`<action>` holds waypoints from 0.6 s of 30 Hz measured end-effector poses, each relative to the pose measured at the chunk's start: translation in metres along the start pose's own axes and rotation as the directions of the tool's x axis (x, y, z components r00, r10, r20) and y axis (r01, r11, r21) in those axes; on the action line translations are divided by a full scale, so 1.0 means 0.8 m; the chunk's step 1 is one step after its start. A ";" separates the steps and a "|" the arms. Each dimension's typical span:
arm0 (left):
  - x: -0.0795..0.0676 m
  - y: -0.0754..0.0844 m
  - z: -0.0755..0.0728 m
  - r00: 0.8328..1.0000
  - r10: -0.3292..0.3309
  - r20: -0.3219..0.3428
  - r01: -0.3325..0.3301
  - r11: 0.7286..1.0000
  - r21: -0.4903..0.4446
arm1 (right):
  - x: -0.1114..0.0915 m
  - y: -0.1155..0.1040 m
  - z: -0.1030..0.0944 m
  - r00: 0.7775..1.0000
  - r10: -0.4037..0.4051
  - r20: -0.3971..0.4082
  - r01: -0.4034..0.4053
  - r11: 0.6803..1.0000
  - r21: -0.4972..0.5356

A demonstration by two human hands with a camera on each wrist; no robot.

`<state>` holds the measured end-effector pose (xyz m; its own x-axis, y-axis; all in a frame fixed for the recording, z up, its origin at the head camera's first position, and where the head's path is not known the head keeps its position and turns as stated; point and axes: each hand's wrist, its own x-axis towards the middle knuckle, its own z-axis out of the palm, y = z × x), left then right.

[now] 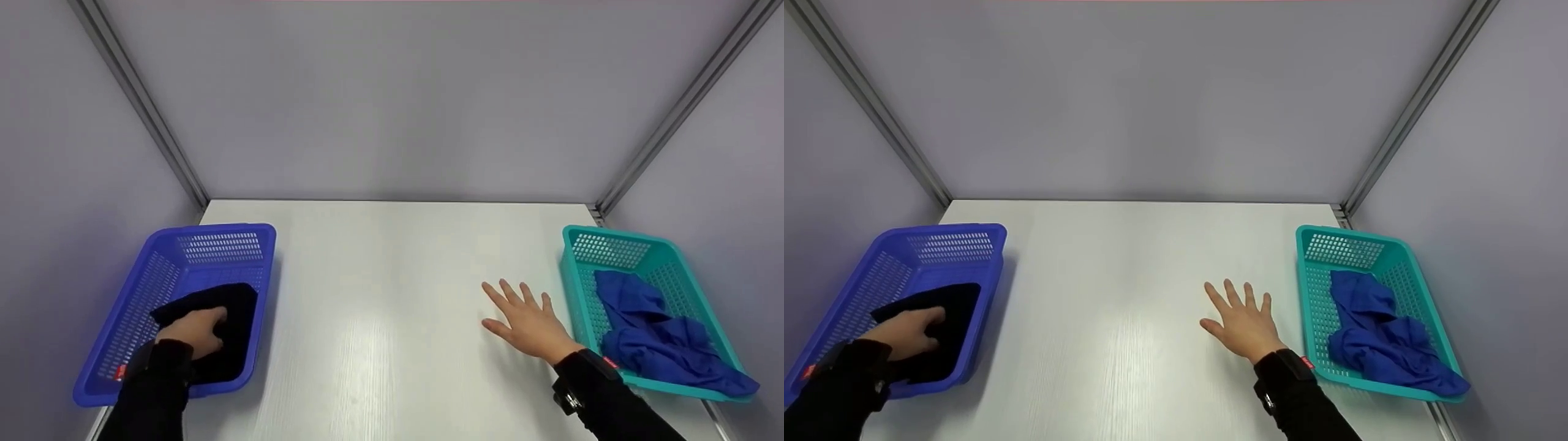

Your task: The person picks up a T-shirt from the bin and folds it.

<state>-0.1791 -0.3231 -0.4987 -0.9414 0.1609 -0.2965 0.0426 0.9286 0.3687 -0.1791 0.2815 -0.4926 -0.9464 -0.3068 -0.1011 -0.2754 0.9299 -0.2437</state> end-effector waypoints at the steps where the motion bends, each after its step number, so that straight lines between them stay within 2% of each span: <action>1: 0.002 0.006 -0.007 1.000 -0.003 -0.021 0.003 1.000 -0.004 | 0.000 -0.001 0.001 1.000 -0.006 0.001 0.006 1.000 -0.002; 4: 0.005 0.025 -0.030 0.993 0.008 -0.118 -0.010 1.000 -0.015 | 0.000 -0.006 0.002 1.000 -0.022 0.004 0.022 1.000 -0.001; 6: 0.007 0.040 -0.048 0.978 0.004 -0.208 -0.010 1.000 -0.029 | 0.000 -0.009 0.002 0.999 -0.032 0.006 0.032 0.999 0.006; 8: 0.006 0.058 -0.066 0.948 0.002 -0.320 -0.019 0.998 -0.052 | 0.001 -0.013 0.002 0.999 -0.041 0.008 0.041 0.999 0.019; 9: 0.005 0.068 -0.074 0.924 0.002 -0.383 -0.029 0.997 -0.065 | 0.001 -0.015 0.002 0.999 -0.046 0.008 0.046 0.999 0.027; 11: 0.003 0.088 -0.088 0.860 0.001 -0.510 -0.063 0.992 -0.106 | 0.003 -0.021 0.001 0.998 -0.056 0.007 0.056 0.998 0.041; 13: 0.002 0.111 -0.100 0.775 0.000 -0.632 -0.123 0.981 -0.151 | 0.005 -0.027 0.001 0.998 -0.062 0.011 0.061 0.996 0.064; 16: 0.003 0.150 -0.113 0.640 0.006 -0.768 -0.262 0.942 -0.211 | 0.008 -0.038 -0.001 0.997 -0.075 0.016 0.074 0.993 0.094; 17: 0.005 0.164 -0.116 0.601 0.006 -0.799 -0.307 0.925 -0.224 | 0.010 -0.043 -0.002 0.996 -0.083 0.015 0.081 0.991 0.104; 18: 0.006 0.178 -0.119 0.570 0.006 -0.822 -0.350 0.907 -0.235 | 0.011 -0.048 -0.003 0.996 -0.088 0.015 0.086 0.990 0.116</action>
<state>-0.2091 -0.2219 -0.3635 -0.8110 -0.1774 0.5575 0.2890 0.7071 0.6454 -0.1772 0.2432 -0.4820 -0.9158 -0.3906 -0.0937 -0.3343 0.8705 -0.3613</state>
